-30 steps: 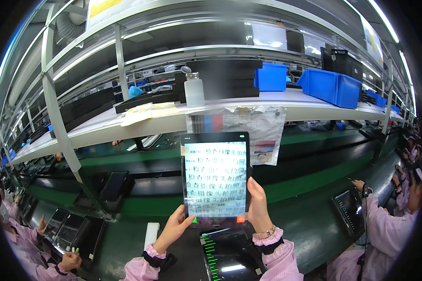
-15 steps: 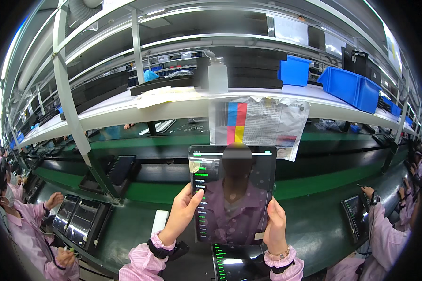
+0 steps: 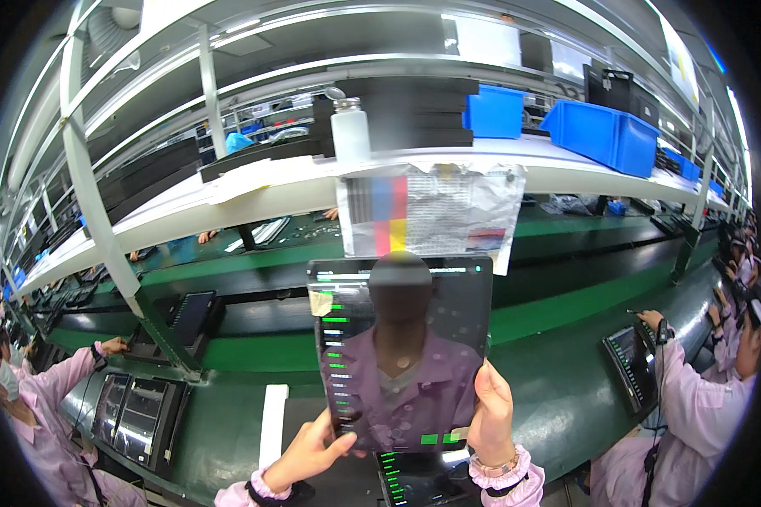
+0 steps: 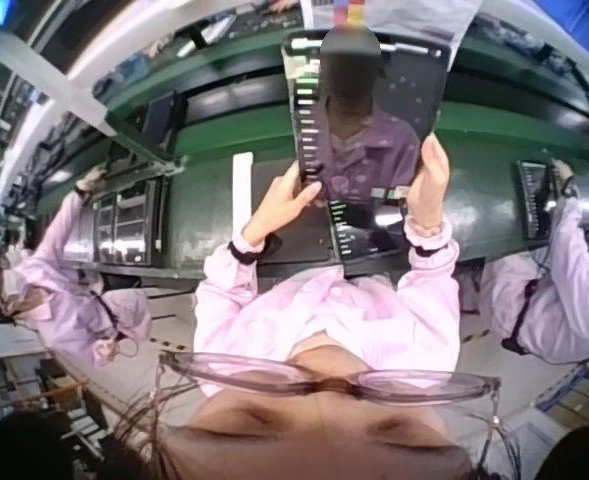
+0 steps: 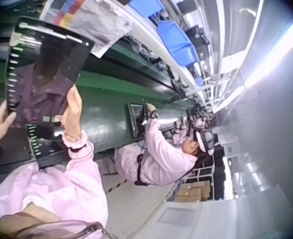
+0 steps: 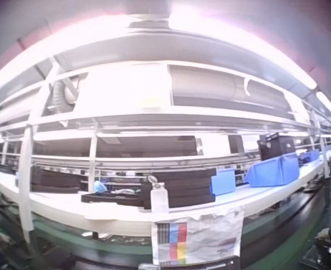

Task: Testing and inspecting electronic tablets on a factory assembly line.

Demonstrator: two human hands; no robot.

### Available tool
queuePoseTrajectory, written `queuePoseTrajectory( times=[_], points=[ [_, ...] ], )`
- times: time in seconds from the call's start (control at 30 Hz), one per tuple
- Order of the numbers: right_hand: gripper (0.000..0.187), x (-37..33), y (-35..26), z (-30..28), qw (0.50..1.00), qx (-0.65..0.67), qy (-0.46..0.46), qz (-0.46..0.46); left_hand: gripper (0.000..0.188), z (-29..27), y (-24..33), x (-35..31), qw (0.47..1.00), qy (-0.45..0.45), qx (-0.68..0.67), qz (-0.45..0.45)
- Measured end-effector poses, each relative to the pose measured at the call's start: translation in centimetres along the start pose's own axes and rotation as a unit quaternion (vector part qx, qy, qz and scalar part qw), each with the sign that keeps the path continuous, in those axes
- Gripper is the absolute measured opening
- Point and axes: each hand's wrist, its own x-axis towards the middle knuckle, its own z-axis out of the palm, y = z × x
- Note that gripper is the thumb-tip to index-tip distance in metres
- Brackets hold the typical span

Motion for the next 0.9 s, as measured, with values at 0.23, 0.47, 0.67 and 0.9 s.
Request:
queuePoseTrajectory(
  times=[0.23,0.47,0.67,0.9],
  points=[
    [0.046,-0.7,-0.9,0.5,1.0,-0.016,-0.002,0.021,0.03,-0.5,0.4,-2.6,0.997,-0.051,0.052,-0.03],
    [0.046,-0.5,-0.7,0.4,0.999,-0.023,-0.008,0.023,0.034,-0.3,0.6,-2.5,0.998,-0.049,0.041,-0.023],
    [0.046,-0.4,-0.6,-0.1,0.999,-0.021,-0.003,0.025,0.035,-0.1,0.4,-2.1,0.997,-0.045,0.05,-0.023],
    [0.047,-0.2,-0.7,0.2,0.999,-0.037,-0.003,0.02,0.034,-0.1,0.5,-2.1,0.997,-0.062,0.038,-0.04]
  ],
)
